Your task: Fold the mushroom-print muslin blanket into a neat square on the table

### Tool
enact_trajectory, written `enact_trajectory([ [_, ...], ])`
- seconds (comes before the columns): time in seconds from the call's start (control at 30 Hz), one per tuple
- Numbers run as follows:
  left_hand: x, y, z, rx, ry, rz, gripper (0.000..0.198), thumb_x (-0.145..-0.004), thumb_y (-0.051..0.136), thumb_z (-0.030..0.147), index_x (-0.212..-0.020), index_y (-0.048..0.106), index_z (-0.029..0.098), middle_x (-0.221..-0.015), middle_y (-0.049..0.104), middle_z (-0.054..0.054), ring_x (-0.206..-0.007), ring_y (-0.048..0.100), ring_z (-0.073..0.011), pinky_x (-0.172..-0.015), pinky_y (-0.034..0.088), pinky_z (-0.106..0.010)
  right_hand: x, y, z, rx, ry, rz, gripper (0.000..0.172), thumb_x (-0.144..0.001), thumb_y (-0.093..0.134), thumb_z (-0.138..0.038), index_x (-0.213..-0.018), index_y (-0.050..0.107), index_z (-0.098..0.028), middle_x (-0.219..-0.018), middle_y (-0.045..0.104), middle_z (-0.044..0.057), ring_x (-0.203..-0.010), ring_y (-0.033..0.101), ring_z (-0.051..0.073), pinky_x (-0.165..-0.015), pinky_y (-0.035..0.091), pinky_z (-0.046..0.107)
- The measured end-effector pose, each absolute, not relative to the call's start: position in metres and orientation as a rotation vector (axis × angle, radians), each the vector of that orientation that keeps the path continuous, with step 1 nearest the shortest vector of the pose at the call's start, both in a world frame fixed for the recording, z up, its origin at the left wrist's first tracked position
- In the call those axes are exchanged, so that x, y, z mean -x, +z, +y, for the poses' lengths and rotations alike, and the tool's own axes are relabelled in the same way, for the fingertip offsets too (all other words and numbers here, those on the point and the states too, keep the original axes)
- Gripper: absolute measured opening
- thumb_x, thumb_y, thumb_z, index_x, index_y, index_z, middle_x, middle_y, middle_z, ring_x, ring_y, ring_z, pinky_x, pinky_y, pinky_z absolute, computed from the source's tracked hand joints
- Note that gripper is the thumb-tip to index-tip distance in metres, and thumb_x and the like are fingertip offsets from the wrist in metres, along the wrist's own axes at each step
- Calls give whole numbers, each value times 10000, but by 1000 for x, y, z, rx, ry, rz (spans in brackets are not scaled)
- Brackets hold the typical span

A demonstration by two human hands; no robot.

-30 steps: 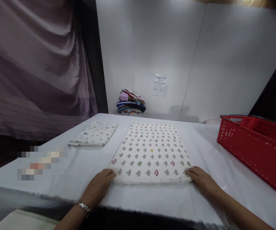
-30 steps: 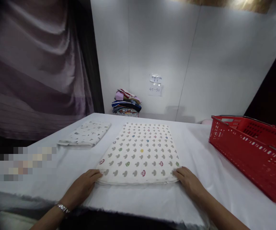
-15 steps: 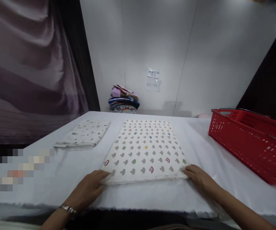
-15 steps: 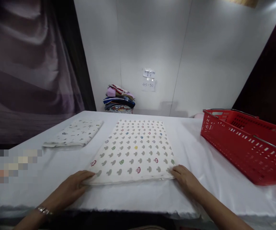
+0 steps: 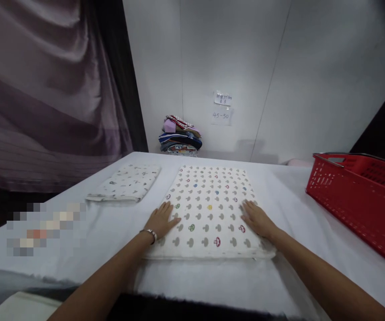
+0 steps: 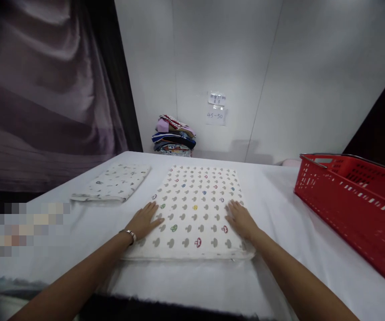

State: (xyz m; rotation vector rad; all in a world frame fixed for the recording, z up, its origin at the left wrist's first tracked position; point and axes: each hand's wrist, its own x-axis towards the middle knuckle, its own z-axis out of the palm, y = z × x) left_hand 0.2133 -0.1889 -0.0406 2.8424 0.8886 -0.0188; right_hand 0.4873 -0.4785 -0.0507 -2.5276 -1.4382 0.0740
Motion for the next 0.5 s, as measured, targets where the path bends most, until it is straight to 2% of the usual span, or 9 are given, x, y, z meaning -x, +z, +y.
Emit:
enact_trajectory([
  [0.1,-206,-49,-185,-2837,-45,892,721,-870,308,574,-1434,280,125,-1520,152,-100,-1409,102,-241,-1127,159,-436,-504,-69,-490,2670,35,-1421,638,-901,328,-538,-1385,403,-128,-1470,296,123,-1378,195,273,-1109,209,462],
  [0.23,-209,-44,-184,-2823,-69,910,667,-871,318,557,-1405,343,157,-1510,208,-94,-1404,138,-247,-1116,168,-473,-508,-77,-495,2706,33,-1435,692,-904,254,-590,-1403,371,-125,-1482,267,117,-1383,181,264,-1116,181,465],
  [0.3,-224,-36,-181,-2824,-56,917,660,-870,311,573,-1389,369,170,-1507,223,-92,-1402,145,-251,-1112,165,-491,-510,-72,-478,2697,36,-1437,720,-898,247,-606,-1423,332,-121,-1492,242,117,-1388,159,266,-1123,162,465],
  [0.4,-262,-28,-167,-2879,4,841,714,-864,294,610,-1413,326,155,-1520,180,-85,-1410,104,-235,-1131,121,-452,-523,-62,-438,2658,26,-1428,712,-909,226,-591,-1449,270,-129,-1511,186,99,-1396,119,251,-1128,155,447],
  [0.5,-295,-36,-145,-2891,-1,866,731,-865,297,603,-1419,309,126,-1525,153,-96,-1411,92,-238,-1135,108,-436,-547,-63,-407,2713,22,-1353,702,-914,232,-572,-1442,279,-112,-1505,208,115,-1392,142,257,-1121,169,451],
])
